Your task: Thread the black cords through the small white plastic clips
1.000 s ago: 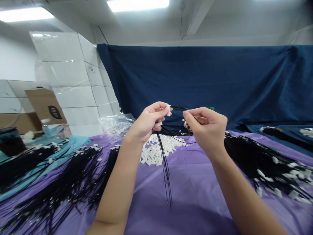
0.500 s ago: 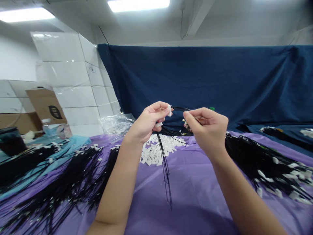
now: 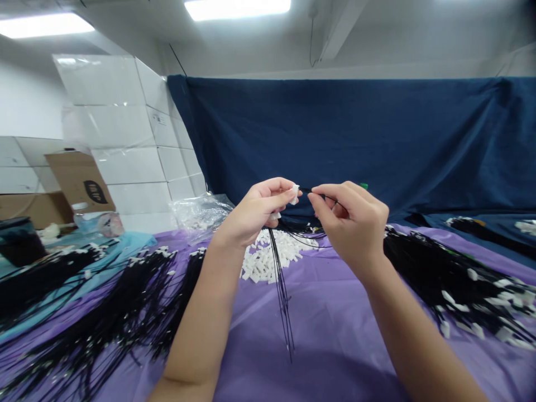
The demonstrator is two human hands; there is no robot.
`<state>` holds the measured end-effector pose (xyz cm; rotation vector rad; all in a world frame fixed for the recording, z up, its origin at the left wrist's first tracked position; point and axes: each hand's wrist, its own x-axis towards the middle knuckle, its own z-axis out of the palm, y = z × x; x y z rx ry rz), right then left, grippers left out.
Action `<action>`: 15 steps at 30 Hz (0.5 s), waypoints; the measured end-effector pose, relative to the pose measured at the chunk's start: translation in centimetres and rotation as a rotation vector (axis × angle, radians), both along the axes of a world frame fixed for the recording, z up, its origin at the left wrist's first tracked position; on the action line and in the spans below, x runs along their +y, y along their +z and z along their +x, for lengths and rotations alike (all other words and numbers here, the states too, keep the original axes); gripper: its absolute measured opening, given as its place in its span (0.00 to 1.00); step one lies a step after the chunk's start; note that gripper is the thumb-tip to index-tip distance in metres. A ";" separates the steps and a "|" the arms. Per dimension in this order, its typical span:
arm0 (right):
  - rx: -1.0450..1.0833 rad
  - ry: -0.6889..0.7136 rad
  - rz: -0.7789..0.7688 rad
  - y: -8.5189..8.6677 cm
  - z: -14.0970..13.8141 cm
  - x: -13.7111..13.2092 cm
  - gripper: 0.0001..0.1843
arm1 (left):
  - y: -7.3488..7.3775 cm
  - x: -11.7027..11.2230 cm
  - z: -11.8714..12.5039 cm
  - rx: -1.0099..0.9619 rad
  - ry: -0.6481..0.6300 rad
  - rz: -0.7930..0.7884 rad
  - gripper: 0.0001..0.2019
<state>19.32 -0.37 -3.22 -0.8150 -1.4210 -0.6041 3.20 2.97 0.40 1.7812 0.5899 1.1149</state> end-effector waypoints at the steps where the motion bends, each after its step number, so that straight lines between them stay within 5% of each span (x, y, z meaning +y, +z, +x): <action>1: -0.026 -0.017 0.029 0.0 0.0 0.0 0.05 | 0.0 -0.1 0.0 0.002 0.001 0.004 0.08; 15: -0.065 0.008 0.093 0.0 -0.3 -0.1 0.07 | 0.1 -0.6 0.1 0.001 -0.038 -0.024 0.08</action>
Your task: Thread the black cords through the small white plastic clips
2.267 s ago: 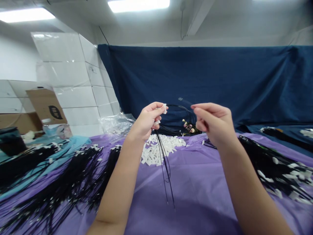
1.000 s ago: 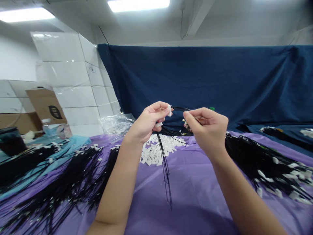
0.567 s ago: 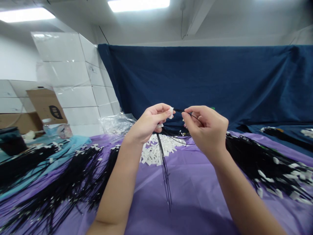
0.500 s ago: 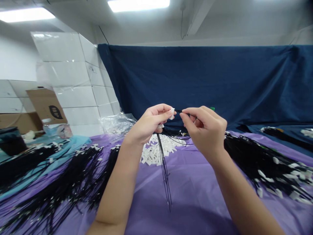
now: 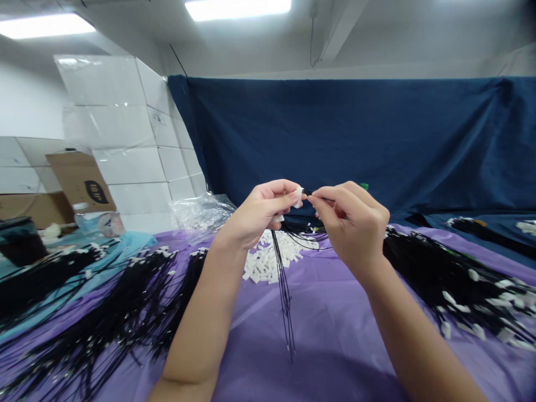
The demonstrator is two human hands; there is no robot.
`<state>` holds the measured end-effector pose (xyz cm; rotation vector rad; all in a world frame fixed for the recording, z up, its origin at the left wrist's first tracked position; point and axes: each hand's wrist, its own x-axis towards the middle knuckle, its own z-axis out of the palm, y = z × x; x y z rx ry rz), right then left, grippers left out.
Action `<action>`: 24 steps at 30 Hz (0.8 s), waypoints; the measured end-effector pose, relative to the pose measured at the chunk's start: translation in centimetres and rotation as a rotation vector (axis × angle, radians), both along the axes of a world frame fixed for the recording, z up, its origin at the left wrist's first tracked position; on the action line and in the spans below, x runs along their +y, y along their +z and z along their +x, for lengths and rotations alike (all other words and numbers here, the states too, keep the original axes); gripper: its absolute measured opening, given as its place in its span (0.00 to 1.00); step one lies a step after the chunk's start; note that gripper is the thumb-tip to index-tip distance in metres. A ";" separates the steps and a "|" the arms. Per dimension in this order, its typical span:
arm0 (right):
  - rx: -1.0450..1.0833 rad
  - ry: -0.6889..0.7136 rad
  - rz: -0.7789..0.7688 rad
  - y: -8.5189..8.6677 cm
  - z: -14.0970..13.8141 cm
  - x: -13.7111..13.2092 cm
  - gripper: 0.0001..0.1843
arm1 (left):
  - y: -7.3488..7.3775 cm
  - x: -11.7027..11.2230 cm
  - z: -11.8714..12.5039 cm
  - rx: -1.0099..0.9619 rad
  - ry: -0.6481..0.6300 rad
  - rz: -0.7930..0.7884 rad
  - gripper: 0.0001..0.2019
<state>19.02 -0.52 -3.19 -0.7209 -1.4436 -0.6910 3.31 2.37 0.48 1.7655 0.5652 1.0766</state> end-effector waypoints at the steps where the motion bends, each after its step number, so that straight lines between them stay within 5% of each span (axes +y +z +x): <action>1: -0.001 -0.001 0.000 0.0 0.0 0.0 0.07 | 0.0 0.0 0.0 -0.003 -0.003 -0.002 0.08; 12: 0.012 -0.197 0.027 0.3 -0.2 -1.5 0.06 | -0.4 2.0 0.4 -0.282 0.110 -0.082 0.07; 18: -0.230 -0.067 -0.526 -0.8 -1.9 -1.7 0.08 | -0.1 2.4 0.3 -0.507 0.233 -0.124 0.05; 21: -0.202 -0.030 -0.627 -2.0 -2.6 0.1 0.09 | -0.1 2.1 0.6 -0.543 0.215 -0.131 0.04; 24: -0.180 0.219 -0.711 -2.8 -2.9 1.8 0.10 | -0.1 1.9 0.8 -0.528 0.174 -0.128 0.04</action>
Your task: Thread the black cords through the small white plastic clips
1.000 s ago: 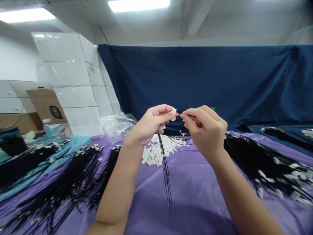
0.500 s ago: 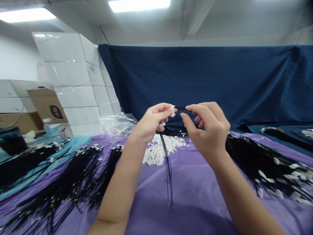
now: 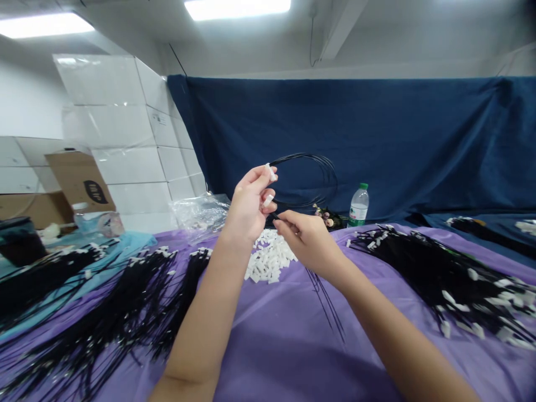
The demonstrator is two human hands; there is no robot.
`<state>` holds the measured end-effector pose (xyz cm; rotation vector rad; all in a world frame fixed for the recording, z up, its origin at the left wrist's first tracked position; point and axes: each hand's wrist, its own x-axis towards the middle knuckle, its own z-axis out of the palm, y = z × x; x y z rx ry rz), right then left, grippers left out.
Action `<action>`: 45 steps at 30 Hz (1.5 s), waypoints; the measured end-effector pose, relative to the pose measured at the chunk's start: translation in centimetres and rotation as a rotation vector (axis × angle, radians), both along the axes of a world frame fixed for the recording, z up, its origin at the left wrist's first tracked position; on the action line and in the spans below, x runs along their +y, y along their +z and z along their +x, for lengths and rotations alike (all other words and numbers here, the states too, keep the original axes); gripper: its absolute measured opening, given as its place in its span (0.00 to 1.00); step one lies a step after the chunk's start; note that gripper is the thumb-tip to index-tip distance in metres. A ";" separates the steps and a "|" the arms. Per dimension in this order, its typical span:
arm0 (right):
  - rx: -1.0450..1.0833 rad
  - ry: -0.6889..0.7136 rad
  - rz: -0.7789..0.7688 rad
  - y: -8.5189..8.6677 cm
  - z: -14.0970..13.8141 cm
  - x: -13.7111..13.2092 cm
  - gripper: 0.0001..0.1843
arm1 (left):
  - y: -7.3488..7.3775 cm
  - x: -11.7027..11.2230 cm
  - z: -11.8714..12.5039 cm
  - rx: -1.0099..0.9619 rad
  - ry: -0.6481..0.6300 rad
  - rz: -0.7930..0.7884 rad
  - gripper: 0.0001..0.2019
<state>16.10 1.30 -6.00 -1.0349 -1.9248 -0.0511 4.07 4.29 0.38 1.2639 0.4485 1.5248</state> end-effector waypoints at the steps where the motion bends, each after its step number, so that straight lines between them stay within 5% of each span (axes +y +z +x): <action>1: 0.024 0.052 -0.018 -0.1 0.0 0.3 0.12 | 0.0 0.0 0.0 0.013 -0.005 0.016 0.04; 10: -0.005 -0.015 -0.008 -0.2 -0.6 -0.3 0.13 | 0.0 -0.3 -0.8 0.291 0.275 0.388 0.07; 21: 0.008 0.047 -0.070 -0.5 -1.3 -1.0 0.17 | 0.0 0.0 -1.3 0.318 0.043 0.307 0.07; 31: 0.557 0.431 -0.395 -0.5 -1.7 -0.5 0.09 | 0.0 0.2 -1.7 0.241 -0.120 0.276 0.10; 35: 0.697 0.473 -0.532 -0.2 -1.6 -0.4 0.10 | 0.0 0.1 -1.6 0.224 -0.157 0.269 0.10; 45: 0.530 0.562 -0.544 0.5 -1.1 -0.9 0.13 | 0.1 -0.3 -1.5 0.279 -0.154 0.230 0.09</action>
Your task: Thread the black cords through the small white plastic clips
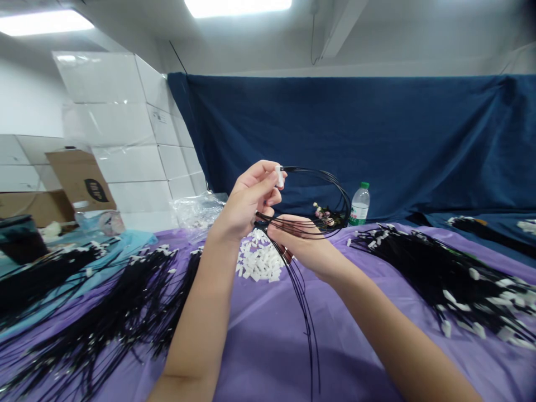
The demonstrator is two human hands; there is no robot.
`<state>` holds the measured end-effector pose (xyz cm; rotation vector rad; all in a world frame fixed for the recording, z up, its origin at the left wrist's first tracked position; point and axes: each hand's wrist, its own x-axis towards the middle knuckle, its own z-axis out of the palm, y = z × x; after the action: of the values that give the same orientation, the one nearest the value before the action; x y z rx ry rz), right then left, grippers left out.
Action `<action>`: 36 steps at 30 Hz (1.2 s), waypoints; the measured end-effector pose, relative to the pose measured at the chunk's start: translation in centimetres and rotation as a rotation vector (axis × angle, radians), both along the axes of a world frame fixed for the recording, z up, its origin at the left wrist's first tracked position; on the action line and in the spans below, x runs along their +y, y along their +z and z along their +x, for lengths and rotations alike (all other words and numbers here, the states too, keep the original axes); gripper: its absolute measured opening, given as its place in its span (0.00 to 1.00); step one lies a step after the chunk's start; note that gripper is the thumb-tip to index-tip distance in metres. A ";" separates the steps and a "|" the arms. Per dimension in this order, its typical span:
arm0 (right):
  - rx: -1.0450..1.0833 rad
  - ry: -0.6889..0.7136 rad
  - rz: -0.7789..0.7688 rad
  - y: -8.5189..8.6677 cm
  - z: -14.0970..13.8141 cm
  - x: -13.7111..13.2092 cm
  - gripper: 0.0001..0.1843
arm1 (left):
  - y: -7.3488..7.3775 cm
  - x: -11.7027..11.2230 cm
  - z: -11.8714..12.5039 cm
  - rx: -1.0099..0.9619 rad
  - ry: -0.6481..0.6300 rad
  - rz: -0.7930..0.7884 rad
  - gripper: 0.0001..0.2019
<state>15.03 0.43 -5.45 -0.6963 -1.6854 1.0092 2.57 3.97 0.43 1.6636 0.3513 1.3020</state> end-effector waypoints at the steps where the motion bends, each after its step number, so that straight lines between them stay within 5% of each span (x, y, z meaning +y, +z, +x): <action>1: -0.004 -0.001 -0.006 0.0 0.0 0.0 0.13 | 0.0 0.0 0.0 0.003 -0.006 -0.005 0.09; 8: 0.059 0.046 -0.104 -0.1 0.6 0.1 0.12 | 0.0 -0.1 0.0 0.003 -0.018 -0.045 0.10; 15: -0.027 0.129 -0.179 2.0 4.8 -0.4 0.09 | 0.5 0.9 -2.2 -0.035 0.107 -0.002 0.08; 26: -0.164 0.237 -0.014 2.9 11.4 -0.6 0.07 | 0.5 2.0 -3.6 -0.059 0.301 -0.020 0.08; 36: 0.142 0.174 0.145 2.5 11.4 0.1 0.07 | 0.0 1.8 -1.6 0.049 0.248 -0.016 0.08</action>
<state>26.39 0.50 -2.93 -0.3793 -1.6960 1.0200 0.94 5.74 0.43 1.6804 0.6113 1.4359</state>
